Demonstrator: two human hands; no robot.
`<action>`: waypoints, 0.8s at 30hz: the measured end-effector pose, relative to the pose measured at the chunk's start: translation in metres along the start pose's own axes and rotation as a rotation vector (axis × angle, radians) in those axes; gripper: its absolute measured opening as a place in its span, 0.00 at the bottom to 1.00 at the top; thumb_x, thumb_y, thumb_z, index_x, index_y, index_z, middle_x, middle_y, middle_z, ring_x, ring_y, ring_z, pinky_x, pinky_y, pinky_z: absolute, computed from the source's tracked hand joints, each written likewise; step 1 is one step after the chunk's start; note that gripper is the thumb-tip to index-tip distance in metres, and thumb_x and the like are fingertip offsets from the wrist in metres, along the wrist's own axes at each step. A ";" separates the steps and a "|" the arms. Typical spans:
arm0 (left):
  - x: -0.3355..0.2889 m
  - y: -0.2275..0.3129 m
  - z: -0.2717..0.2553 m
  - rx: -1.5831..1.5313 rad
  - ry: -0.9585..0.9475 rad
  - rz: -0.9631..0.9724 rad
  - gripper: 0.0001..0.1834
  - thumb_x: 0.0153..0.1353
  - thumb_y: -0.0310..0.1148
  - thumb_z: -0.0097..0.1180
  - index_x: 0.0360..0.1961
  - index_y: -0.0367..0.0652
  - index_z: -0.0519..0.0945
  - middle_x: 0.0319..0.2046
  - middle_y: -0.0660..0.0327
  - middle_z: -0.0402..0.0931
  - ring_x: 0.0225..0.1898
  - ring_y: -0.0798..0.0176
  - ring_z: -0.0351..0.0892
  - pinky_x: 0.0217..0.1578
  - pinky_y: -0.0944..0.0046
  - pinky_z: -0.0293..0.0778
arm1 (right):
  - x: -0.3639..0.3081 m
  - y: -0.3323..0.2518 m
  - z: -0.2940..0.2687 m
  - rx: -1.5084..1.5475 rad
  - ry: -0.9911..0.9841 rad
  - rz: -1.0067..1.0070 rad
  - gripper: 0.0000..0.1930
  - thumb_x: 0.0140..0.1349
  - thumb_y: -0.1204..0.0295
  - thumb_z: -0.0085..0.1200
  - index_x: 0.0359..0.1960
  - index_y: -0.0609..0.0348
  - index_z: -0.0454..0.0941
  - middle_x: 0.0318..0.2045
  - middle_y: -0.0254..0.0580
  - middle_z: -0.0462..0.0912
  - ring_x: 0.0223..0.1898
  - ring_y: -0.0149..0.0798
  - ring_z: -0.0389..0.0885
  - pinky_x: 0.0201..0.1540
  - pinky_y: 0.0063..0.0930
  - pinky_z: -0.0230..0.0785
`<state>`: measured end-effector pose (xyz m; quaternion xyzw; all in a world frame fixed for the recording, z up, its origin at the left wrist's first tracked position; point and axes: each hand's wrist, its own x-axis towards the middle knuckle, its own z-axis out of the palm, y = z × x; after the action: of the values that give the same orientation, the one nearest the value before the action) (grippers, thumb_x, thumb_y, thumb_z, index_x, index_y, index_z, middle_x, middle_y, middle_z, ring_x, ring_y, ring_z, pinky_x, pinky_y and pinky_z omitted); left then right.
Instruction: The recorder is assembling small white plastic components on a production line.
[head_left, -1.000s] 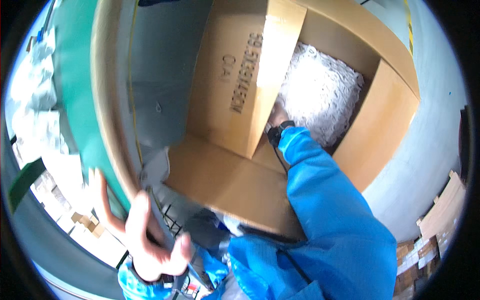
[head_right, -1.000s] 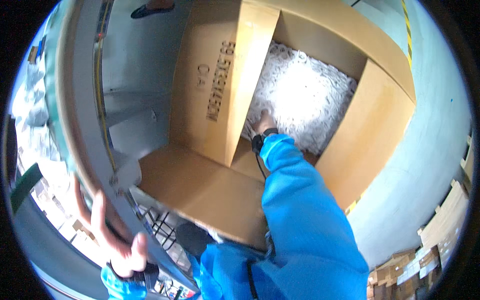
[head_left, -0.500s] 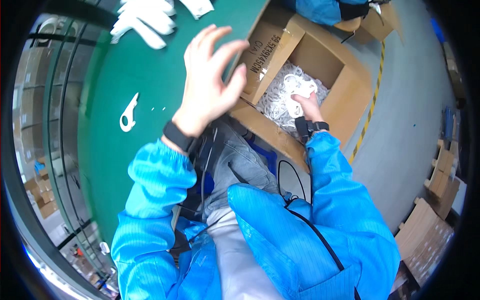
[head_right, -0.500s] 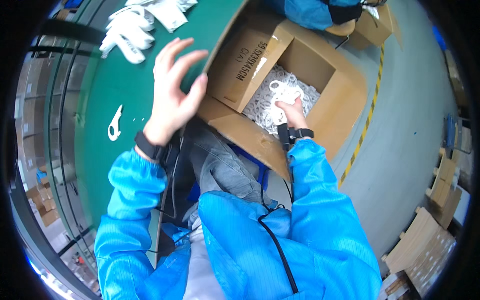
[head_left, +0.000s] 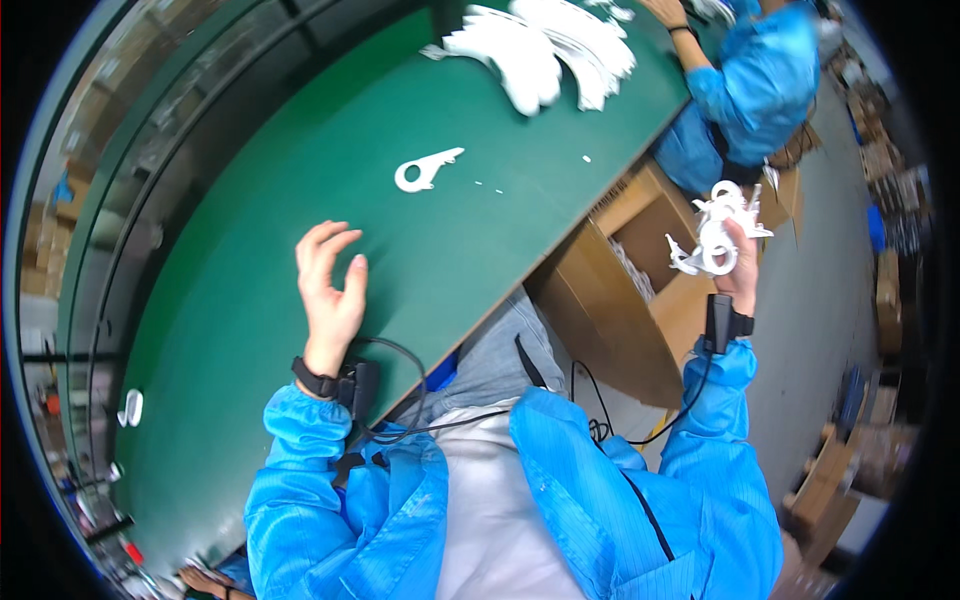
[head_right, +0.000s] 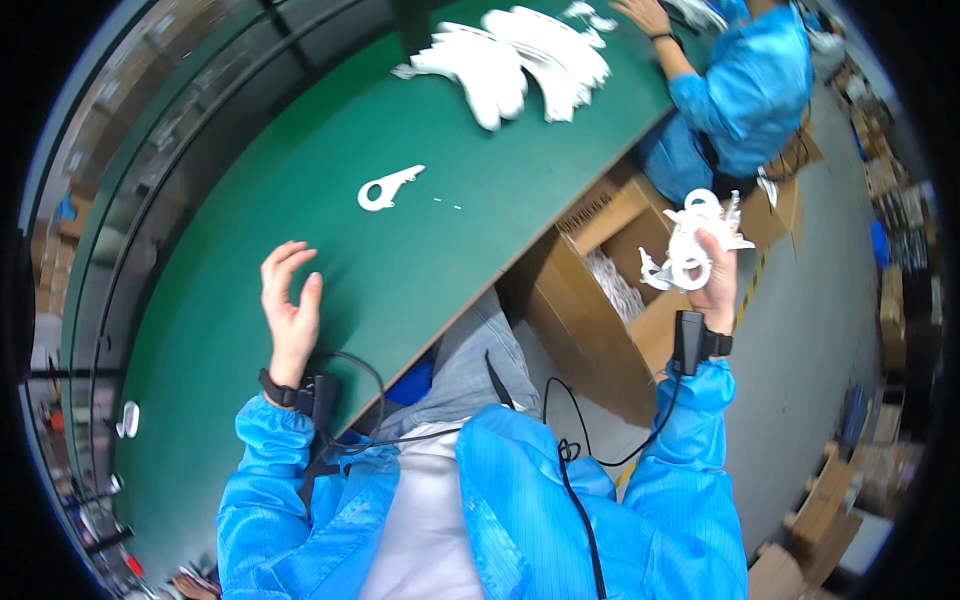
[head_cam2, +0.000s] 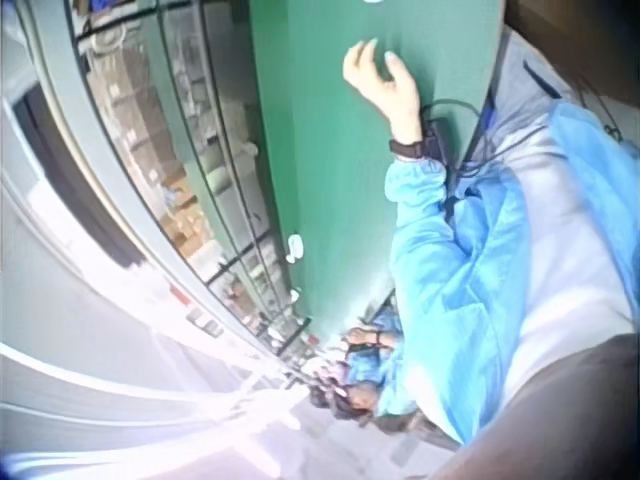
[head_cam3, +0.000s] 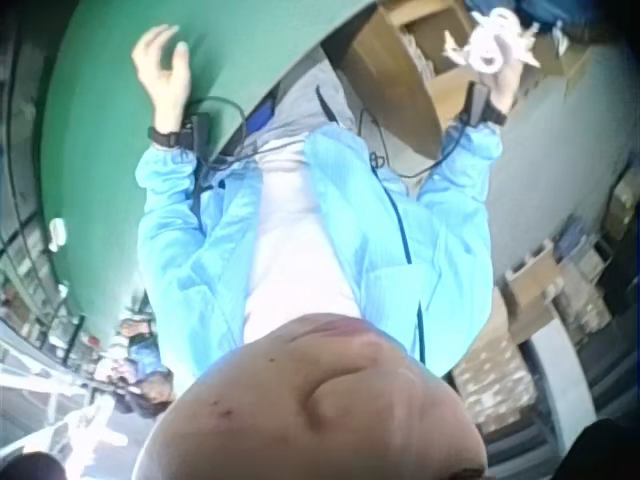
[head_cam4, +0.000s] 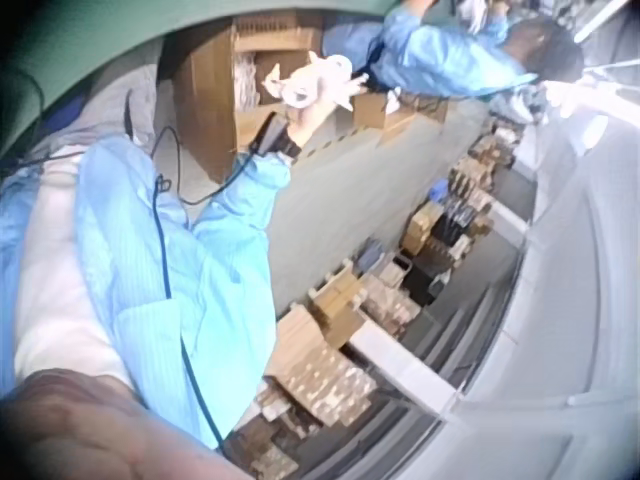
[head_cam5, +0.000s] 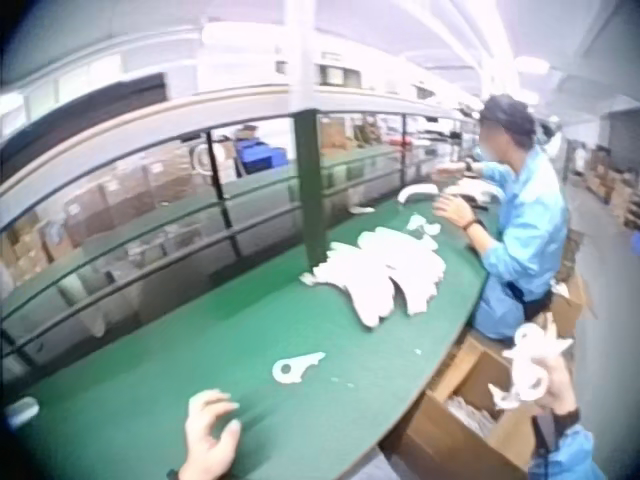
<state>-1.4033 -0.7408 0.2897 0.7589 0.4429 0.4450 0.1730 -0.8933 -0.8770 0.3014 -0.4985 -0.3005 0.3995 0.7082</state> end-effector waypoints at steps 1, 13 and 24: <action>-0.004 -0.004 -0.003 -0.003 0.017 -0.025 0.14 0.52 0.25 0.57 0.42 0.41 0.80 0.48 0.54 0.74 0.55 0.49 0.69 0.57 0.52 0.65 | 0.007 -0.012 0.023 0.029 -0.038 -0.031 0.24 0.59 0.75 0.55 0.57 0.62 0.64 0.44 0.48 0.78 0.43 0.42 0.82 0.42 0.32 0.79; -0.016 -0.026 0.004 -0.020 0.041 -0.196 0.20 0.52 0.29 0.58 0.49 0.41 0.76 0.49 0.52 0.71 0.53 0.49 0.67 0.55 0.54 0.65 | 0.089 0.077 0.279 -0.386 -0.464 -0.066 0.23 0.51 0.78 0.62 0.49 0.63 0.69 0.36 0.39 0.79 0.40 0.31 0.79 0.41 0.25 0.73; 0.060 -0.031 0.050 0.173 -0.312 0.066 0.26 0.50 0.40 0.66 0.52 0.52 0.77 0.49 0.57 0.70 0.53 0.53 0.65 0.54 0.60 0.61 | 0.106 0.076 0.312 -1.320 -0.604 -0.441 0.25 0.49 0.65 0.62 0.51 0.58 0.78 0.46 0.56 0.80 0.48 0.53 0.78 0.55 0.37 0.68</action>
<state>-1.3652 -0.6677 0.2730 0.8450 0.4221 0.2873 0.1589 -1.1178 -0.6256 0.3335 -0.6161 -0.7509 0.1052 0.2132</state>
